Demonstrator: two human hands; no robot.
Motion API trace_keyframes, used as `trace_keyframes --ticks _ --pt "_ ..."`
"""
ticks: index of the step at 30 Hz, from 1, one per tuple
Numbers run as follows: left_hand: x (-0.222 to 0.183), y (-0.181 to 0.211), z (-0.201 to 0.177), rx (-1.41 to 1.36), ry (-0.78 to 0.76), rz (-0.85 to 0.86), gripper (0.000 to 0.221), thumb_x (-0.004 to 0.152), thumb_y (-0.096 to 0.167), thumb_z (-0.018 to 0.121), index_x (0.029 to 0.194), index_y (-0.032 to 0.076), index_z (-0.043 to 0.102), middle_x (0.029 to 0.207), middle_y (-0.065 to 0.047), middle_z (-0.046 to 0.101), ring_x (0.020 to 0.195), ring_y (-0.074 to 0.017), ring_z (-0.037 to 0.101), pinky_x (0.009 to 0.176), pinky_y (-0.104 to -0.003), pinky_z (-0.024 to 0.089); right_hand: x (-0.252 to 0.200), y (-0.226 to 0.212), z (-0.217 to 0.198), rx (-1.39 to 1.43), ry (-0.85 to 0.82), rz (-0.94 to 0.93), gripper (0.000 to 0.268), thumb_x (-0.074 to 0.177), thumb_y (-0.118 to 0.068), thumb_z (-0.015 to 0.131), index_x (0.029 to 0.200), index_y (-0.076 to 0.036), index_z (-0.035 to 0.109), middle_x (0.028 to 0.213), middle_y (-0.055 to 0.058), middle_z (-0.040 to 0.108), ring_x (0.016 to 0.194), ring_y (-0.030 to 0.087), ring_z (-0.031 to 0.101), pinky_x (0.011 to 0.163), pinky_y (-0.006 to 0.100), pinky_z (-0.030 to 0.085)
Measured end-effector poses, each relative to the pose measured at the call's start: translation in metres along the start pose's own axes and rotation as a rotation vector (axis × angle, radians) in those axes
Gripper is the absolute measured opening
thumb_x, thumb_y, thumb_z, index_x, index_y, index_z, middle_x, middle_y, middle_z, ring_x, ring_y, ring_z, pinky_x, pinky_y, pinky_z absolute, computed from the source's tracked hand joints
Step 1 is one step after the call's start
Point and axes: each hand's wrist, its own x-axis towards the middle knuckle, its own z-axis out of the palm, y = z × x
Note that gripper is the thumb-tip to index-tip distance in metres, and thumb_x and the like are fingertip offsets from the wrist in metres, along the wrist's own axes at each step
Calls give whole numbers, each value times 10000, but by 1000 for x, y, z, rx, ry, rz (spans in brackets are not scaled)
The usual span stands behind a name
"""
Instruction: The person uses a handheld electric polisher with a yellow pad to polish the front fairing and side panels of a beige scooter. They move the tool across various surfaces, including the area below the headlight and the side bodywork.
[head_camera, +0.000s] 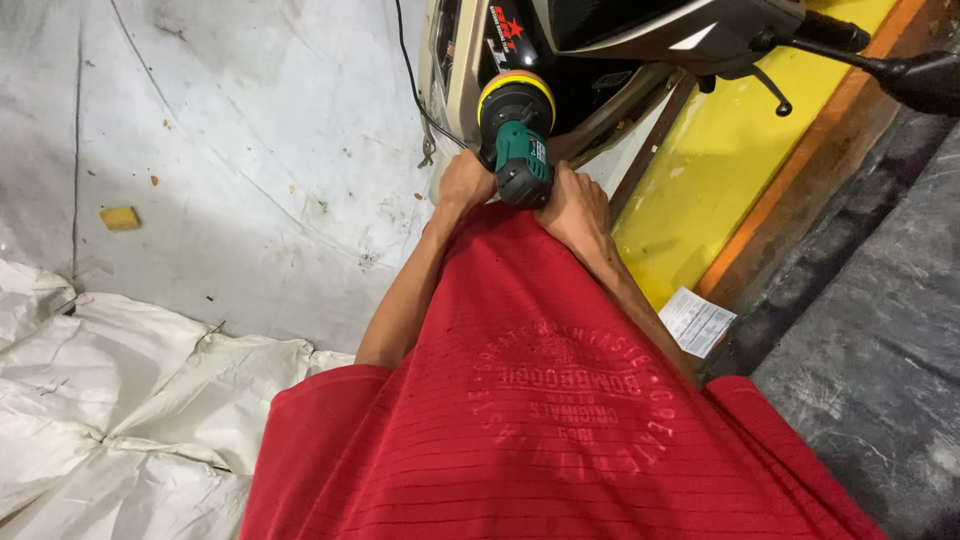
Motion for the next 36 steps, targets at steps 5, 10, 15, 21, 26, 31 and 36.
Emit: trace_keyframes --ticks 5,10,15,21,26,31,36 --pt "0 4 2 34 6 -55 470 793 451 702 1043 60 776 1076 -244 739 1054 -423 702 885 -512 557 0 -3 -9 31 -40 33 419 733 -195 773 1018 56 597 927 329 687 914 536 654 785 586 526" --pt "-6 14 -4 1 25 -20 486 807 494 687 1053 84 774 1077 -236 735 1059 -420 692 880 -516 547 -2 4 -4 35 -12 2 405 722 -178 770 1014 49 606 919 324 692 894 540 652 754 590 521" --pt "-4 15 -2 33 11 -7 494 811 503 680 1064 87 767 1069 -238 736 1048 -430 690 880 -519 542 -4 -8 -21 112 -86 62 447 715 -140 758 1082 69 610 888 315 704 868 489 702 779 547 546" --pt "-1 15 6 11 57 -4 463 840 486 678 1058 87 770 1065 -243 733 1041 -451 681 877 -528 542 1 7 -16 74 -56 25 465 709 -133 786 1094 73 626 895 320 700 875 506 686 763 556 539" --pt "-5 18 12 -5 101 17 461 813 457 697 1068 78 755 1047 -259 722 1011 -471 673 852 -534 540 -2 15 -16 87 -58 23 459 704 -124 787 1086 72 628 901 316 702 861 500 693 755 550 542" --pt "3 4 31 20 82 -7 437 852 437 658 1055 64 763 1035 -263 730 1016 -474 682 872 -534 547 -4 27 -9 82 -64 12 458 709 -121 783 1091 74 621 901 315 706 868 496 697 755 547 545" --pt "1 11 30 12 125 -6 442 857 433 638 1042 52 763 1029 -272 725 1000 -484 678 860 -546 540 -2 32 -10 107 -47 -19 524 670 -157 821 1096 64 612 914 312 705 876 497 693 751 546 541"
